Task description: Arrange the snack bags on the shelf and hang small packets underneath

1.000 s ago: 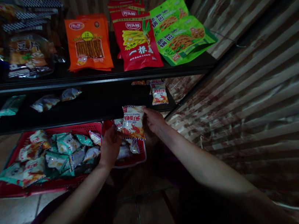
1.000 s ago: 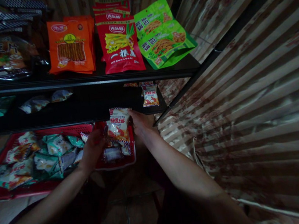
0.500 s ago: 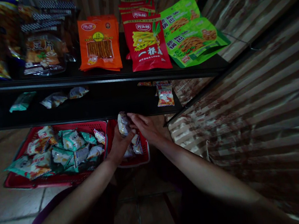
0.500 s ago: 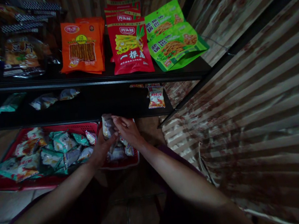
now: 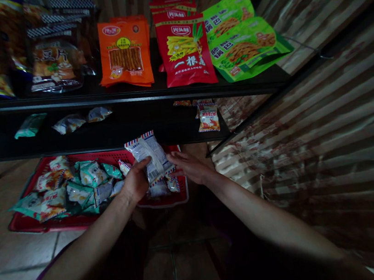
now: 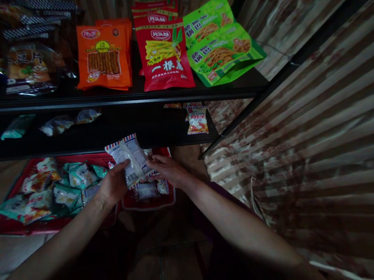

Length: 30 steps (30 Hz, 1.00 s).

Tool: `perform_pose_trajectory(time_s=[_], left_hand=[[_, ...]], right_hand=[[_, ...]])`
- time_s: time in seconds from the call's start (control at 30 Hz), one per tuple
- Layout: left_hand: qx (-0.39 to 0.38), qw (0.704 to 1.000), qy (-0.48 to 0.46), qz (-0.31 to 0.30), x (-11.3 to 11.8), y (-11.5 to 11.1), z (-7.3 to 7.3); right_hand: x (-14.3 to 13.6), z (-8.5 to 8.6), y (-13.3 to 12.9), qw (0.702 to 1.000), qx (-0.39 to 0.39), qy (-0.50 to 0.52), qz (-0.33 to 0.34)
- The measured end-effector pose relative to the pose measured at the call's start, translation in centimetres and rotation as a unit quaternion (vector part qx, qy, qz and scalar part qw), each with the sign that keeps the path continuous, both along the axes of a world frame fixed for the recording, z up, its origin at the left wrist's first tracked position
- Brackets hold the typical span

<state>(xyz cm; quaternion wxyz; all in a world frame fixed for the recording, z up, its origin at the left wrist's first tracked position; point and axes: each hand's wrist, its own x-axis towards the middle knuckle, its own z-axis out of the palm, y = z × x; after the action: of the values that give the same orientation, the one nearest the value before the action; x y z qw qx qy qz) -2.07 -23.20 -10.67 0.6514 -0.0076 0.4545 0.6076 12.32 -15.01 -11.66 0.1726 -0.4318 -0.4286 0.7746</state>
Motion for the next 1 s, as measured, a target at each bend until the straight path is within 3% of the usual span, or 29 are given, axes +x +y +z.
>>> perform_pose_trajectory(time_s=[0.17,0.33,0.47,0.63,1.0], left_hand=[[0.031,0.999,0.010,0.003,-0.7,0.6,-0.1],[-0.008,0.993,0.005,0.115,-2.5,1.3,-0.1],[-0.038,0.987,-0.001,0.153,-3.3,1.5,0.0],[-0.055,0.985,-0.019,0.164,-3.9,1.4,-0.1],[-0.082,0.979,0.023,0.186,-3.5,1.5,0.3]], right_hand=[[0.5,-1.1,0.5,1.000,0.000,0.028,-0.006],[0.7,-1.7,1.2,1.000,0.004,0.027,-0.015],[0.6,-1.8,1.1,0.998,-0.036,0.042,-0.025],[0.5,-1.9,0.6,0.997,-0.073,0.021,-0.006],[0.2,-1.5,0.4,0.998,-0.042,0.004,-0.040]])
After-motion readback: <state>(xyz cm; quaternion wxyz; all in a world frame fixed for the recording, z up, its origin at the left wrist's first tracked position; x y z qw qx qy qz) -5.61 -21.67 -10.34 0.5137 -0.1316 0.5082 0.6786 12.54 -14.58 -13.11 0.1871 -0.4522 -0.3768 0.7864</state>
